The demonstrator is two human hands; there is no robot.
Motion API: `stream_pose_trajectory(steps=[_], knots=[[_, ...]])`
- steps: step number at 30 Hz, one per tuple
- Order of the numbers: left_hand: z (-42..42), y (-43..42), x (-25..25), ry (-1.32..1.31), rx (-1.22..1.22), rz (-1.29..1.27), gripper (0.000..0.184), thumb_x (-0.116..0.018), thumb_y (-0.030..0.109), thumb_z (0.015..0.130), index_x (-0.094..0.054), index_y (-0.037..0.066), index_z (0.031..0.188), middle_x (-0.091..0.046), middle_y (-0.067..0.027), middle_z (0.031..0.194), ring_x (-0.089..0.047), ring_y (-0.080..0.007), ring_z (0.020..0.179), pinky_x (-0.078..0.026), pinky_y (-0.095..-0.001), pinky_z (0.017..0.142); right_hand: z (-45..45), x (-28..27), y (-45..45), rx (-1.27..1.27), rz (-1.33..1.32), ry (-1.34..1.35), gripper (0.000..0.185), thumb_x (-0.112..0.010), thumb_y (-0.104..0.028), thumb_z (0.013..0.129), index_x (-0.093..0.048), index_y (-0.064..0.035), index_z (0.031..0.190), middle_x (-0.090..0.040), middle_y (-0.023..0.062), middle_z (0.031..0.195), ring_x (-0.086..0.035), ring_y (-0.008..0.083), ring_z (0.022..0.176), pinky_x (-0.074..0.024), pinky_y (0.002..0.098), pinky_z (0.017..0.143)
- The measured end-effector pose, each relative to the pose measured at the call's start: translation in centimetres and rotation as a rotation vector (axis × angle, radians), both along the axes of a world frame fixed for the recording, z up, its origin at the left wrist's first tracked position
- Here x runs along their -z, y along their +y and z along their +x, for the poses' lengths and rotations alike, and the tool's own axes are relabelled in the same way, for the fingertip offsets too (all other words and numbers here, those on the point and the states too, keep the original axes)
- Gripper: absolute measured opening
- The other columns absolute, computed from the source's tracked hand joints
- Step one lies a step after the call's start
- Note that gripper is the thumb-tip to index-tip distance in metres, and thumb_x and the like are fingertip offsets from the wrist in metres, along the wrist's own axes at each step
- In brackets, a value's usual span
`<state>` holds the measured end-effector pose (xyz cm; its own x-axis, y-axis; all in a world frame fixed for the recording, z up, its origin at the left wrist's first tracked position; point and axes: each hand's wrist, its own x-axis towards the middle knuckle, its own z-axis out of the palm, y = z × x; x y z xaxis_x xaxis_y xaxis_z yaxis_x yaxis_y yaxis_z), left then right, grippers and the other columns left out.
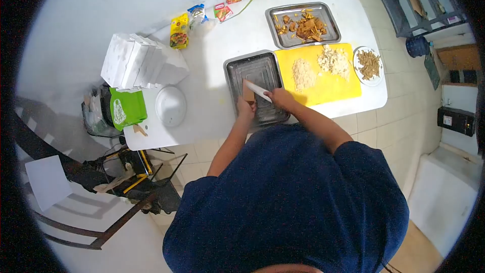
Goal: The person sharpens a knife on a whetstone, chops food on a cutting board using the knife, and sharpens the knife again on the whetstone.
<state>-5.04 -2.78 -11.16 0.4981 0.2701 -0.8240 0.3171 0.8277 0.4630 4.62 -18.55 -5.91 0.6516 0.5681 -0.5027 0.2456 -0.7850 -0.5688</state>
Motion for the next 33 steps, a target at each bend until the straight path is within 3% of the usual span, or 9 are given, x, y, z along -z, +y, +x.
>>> stream_pose_trajectory(steps=[3, 7, 11, 13, 21, 27, 29, 31, 33], knots=[[-0.3, 0.0, 0.1, 0.027, -0.013, -0.01, 0.036, -0.026, 0.034, 0.093, -0.049, 0.007, 0.099, -0.049, -0.0083, 0.061, -0.037, -0.0154, 0.041, -0.028, -0.0283, 0.036, 1.6, -0.1, 0.5, 0.049, -0.017, -0.016, 0.064, -0.042, -0.055, 0.09, -0.065, 0.0036, 0.079, -0.062, 0.0272, 0.075, -0.061, 0.0432, 0.074, -0.0467, 0.0505, 0.07], [0.8, 0.5, 0.1, -0.018, -0.035, -0.021, 0.034, -0.027, 0.031, 0.091, -0.049, 0.007, 0.099, -0.05, -0.0084, 0.062, -0.037, -0.0156, 0.041, -0.028, -0.0282, 0.036, 1.2, -1.5, 1.1, -0.151, 0.091, -0.062, 0.063, -0.043, -0.054, 0.089, -0.065, 0.0038, 0.079, -0.062, 0.0274, 0.078, -0.061, 0.0443, 0.075, -0.0469, 0.0501, 0.071], [0.7, -0.2, -0.4, -0.023, -0.041, 0.019, 0.034, -0.026, 0.031, 0.091, -0.049, 0.006, 0.095, -0.049, -0.008, 0.061, -0.037, -0.0152, 0.04, -0.029, -0.0279, 0.036, 0.0, -2.6, -0.1, -0.093, 0.066, -0.061, 0.064, -0.043, -0.055, 0.089, -0.066, 0.0034, 0.079, -0.062, 0.0277, 0.078, -0.061, 0.0431, 0.077, -0.0469, 0.05, 0.071], [0.2, -0.5, -0.7, 0.028, -0.038, 0.082, 0.037, -0.025, 0.033, 0.093, -0.048, 0.004, 0.088, -0.048, -0.0073, 0.059, -0.038, -0.0141, 0.04, -0.03, -0.0272, 0.036, 1.2, -1.8, 0.0, 0.019, 0.011, -0.014, 0.065, -0.043, -0.056, 0.089, -0.066, 0.0035, 0.078, -0.062, 0.0282, 0.078, -0.062, 0.0431, 0.078, -0.0469, 0.05, 0.071], [0.5, -0.1, 0.0, -0.017, -0.059, 0.019, 0.035, -0.026, 0.033, 0.093, -0.049, 0.007, 0.095, -0.048, -0.0075, 0.061, -0.038, -0.0157, 0.04, -0.028, -0.0283, 0.035, -0.5, 0.1, 0.3, -0.142, 0.135, 0.007, 0.064, -0.042, -0.055, 0.09, -0.065, 0.0044, 0.077, -0.061, 0.0293, 0.079, -0.061, 0.0445, 0.073, -0.047, 0.0506, 0.067], [-0.3, 0.2, 0.3, 0.004, -0.017, 0.042, 0.036, -0.026, 0.036, 0.094, -0.048, 0.008, 0.096, -0.051, -0.0083, 0.063, -0.038, -0.0168, 0.04, -0.029, -0.0295, 0.037, 1.8, 0.7, 1.2, -0.043, 0.011, -0.042, 0.064, -0.043, -0.055, 0.089, -0.065, 0.0046, 0.09, -0.063, 0.0265, 0.083, -0.062, 0.0435, 0.081, -0.0472, 0.0526, 0.074], [0.8, 0.3, -0.6, 0.107, -0.055, 0.037, 0.036, -0.025, 0.035, 0.094, -0.048, 0.007, 0.095, -0.052, -0.0088, 0.064, -0.038, -0.017, 0.04, -0.03, -0.0295, 0.037, 1.0, -0.5, 1.3, -0.084, -0.001, -0.022, 0.061, -0.043, -0.054, 0.089, -0.067, 0.0019, 0.085, -0.062, 0.0271, 0.081, -0.062, 0.0428, 0.079, -0.0475, 0.0504, 0.071], [0.7, 0.3, -0.5, -0.018, -0.023, 0.027, 0.032, -0.028, 0.03, 0.093, -0.049, 0.006, 0.089, -0.049, -0.0074, 0.062, -0.038, -0.0151, 0.04, -0.03, -0.0289, 0.036, 0.4, 0.3, 1.1, -0.08, 0.046, 0.056, 0.062, -0.045, -0.055, 0.088, -0.067, 0.0032, 0.082, -0.062, 0.0294, 0.08, -0.062, 0.0429, 0.079, -0.0482, 0.0487, 0.07], [0.3, 0.2, -0.3, -0.005, -0.032, 0.012, 0.031, -0.029, 0.027, 0.091, -0.05, 0.006, 0.085, -0.047, -0.0063, 0.06, -0.038, -0.0141, 0.04, -0.03, -0.029, 0.036, 0.2, 1.7, -0.3, -0.224, 0.123, -0.142, 0.062, -0.046, -0.055, 0.087, -0.067, 0.0032, 0.082, -0.062, 0.0293, 0.08, -0.062, 0.0422, 0.079, -0.0479, 0.0486, 0.073]])
